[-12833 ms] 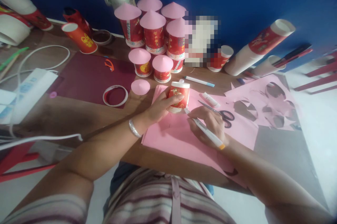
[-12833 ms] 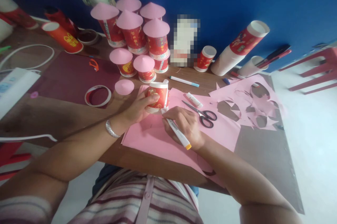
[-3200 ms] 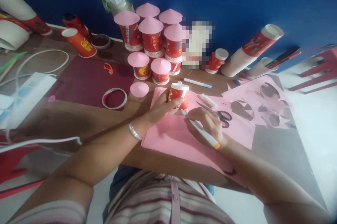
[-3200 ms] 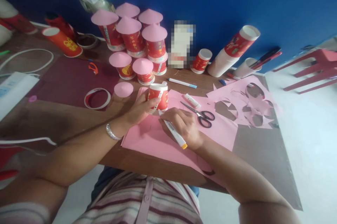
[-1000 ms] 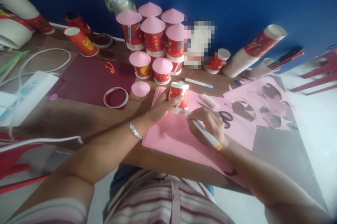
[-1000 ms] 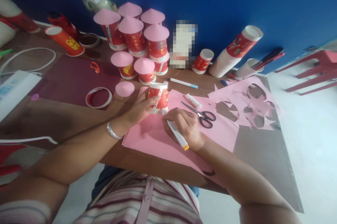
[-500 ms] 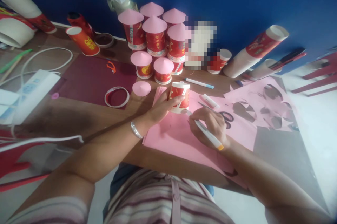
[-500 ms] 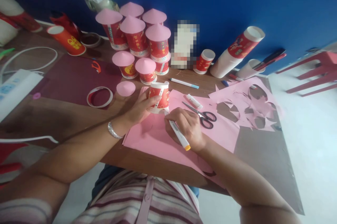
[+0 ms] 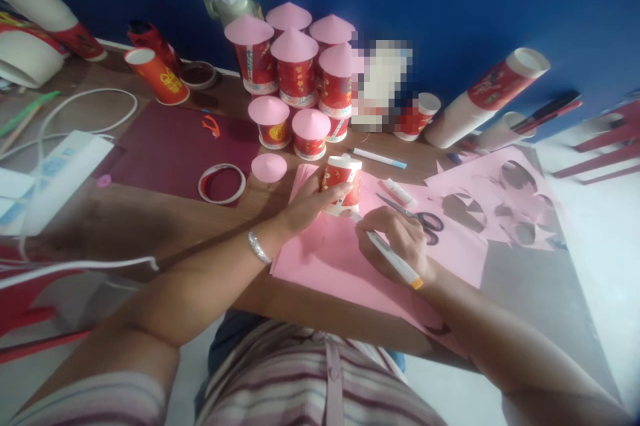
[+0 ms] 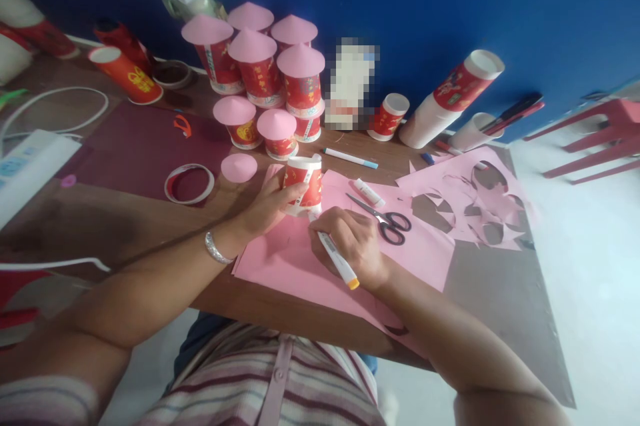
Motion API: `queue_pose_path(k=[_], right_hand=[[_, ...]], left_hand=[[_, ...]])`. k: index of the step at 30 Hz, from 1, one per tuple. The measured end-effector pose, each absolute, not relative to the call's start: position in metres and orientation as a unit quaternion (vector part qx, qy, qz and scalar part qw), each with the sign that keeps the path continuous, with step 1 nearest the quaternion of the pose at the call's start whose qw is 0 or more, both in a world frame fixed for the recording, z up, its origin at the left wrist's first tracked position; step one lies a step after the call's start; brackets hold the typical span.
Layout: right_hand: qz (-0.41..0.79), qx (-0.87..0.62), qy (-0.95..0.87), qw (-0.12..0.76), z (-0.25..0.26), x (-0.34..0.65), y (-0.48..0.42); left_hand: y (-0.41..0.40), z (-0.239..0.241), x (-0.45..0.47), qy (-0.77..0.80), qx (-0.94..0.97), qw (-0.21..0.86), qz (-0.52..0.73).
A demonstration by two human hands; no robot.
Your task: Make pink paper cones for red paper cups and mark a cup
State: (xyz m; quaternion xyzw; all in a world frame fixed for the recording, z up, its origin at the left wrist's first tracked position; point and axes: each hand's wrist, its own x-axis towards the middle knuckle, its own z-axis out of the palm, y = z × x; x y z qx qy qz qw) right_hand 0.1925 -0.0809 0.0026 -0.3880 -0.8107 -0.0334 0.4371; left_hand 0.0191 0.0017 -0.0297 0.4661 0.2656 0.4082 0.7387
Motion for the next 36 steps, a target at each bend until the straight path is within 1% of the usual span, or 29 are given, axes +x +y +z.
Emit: queue_pose_path(k=[9,18,25,33,36], right_hand=[[-0.02,-0.377,-0.813,0.444,0.0025,0.1928,-0.0801],[-0.014,-0.368,-0.811,0.454,0.0021,0.1923,-0.0784],[-0.004,-0.362,-0.817,0.448,0.0015,0.195,-0.0779],[-0.01,-0.368,-0.814,0.449,0.0014,0.1932,-0.0821],[-0.009,-0.366,-0.819,0.442,-0.0001,0.1928,-0.0833]], left_hand=[[0.0021,-0.0259,0.0193,0.265,0.491,0.717,0.417],[0.0014,-0.0283,0.0202,0.281,0.463,0.738,0.404],[0.0013,-0.0287,0.0206,0.264,0.447,0.754,0.402],[0.0017,-0.0219,0.0193,0.27,0.48,0.727,0.41],[0.0018,-0.0218,0.0191,0.264,0.471,0.74,0.402]])
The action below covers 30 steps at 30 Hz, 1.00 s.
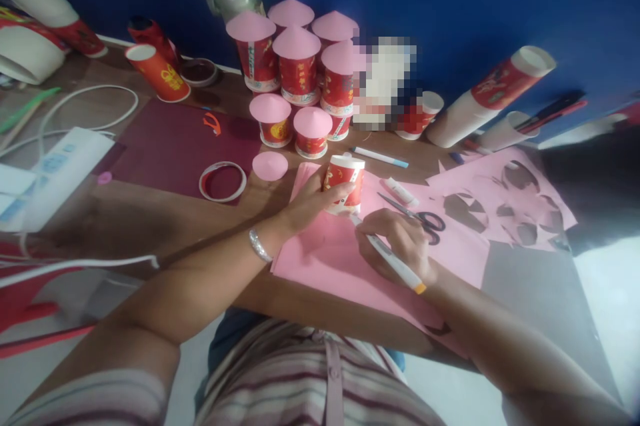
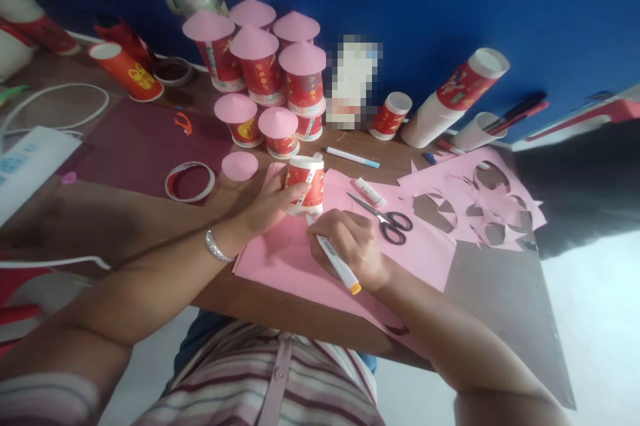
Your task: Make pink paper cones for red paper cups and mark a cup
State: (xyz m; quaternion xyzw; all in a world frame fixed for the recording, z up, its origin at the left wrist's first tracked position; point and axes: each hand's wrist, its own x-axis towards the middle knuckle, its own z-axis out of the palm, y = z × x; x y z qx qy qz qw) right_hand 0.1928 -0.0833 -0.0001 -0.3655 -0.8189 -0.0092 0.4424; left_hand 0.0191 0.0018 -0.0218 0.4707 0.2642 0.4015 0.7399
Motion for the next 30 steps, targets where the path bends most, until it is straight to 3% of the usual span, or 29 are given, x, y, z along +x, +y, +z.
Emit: queue_pose_path(k=[30], right_hand=[[0.016,-0.395,-0.813,0.427,0.0043,0.1924,-0.084]], left_hand=[[0.0008,-0.0236,0.0183,0.266,0.447,0.764,0.382]])
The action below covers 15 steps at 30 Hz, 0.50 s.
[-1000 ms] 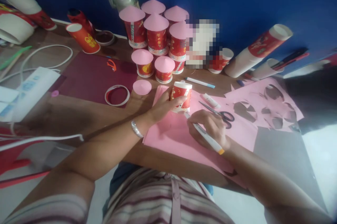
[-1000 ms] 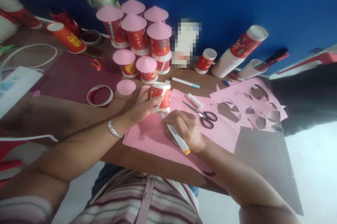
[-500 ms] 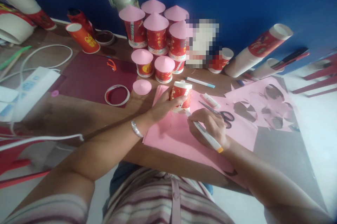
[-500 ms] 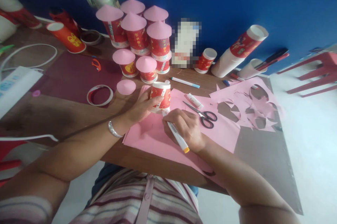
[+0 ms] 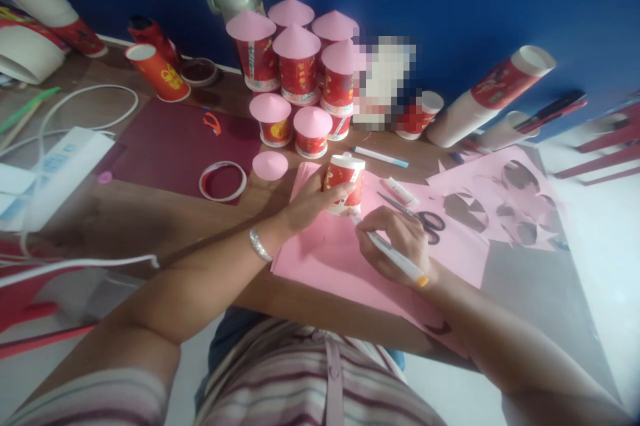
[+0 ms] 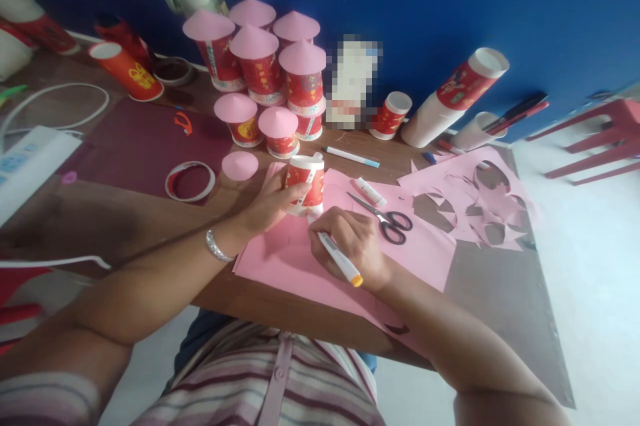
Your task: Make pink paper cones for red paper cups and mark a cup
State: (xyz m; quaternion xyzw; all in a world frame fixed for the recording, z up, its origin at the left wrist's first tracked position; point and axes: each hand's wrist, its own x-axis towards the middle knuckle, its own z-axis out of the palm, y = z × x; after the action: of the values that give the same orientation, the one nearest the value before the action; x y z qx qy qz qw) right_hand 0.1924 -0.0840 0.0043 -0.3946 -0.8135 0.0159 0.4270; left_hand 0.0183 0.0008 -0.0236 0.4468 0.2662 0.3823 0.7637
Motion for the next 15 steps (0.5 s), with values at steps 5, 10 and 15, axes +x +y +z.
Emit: queue_pose_path(k=[5,10,15], right_hand=[[0.049,-0.425,-0.801,0.419,0.0075,0.1927,-0.0852],[0.08,-0.436,-0.792,0.42,0.0059,0.1928,-0.0844],[0.083,-0.424,-0.793,0.429,0.0073,0.1923,-0.084]], left_hand=[[-0.0007,-0.0203,0.0175,0.274,0.436,0.774,0.367],[-0.0017,-0.0192,0.0167,0.277,0.427,0.78,0.365],[-0.0016,-0.0204,0.0174,0.271,0.429,0.775,0.377]])
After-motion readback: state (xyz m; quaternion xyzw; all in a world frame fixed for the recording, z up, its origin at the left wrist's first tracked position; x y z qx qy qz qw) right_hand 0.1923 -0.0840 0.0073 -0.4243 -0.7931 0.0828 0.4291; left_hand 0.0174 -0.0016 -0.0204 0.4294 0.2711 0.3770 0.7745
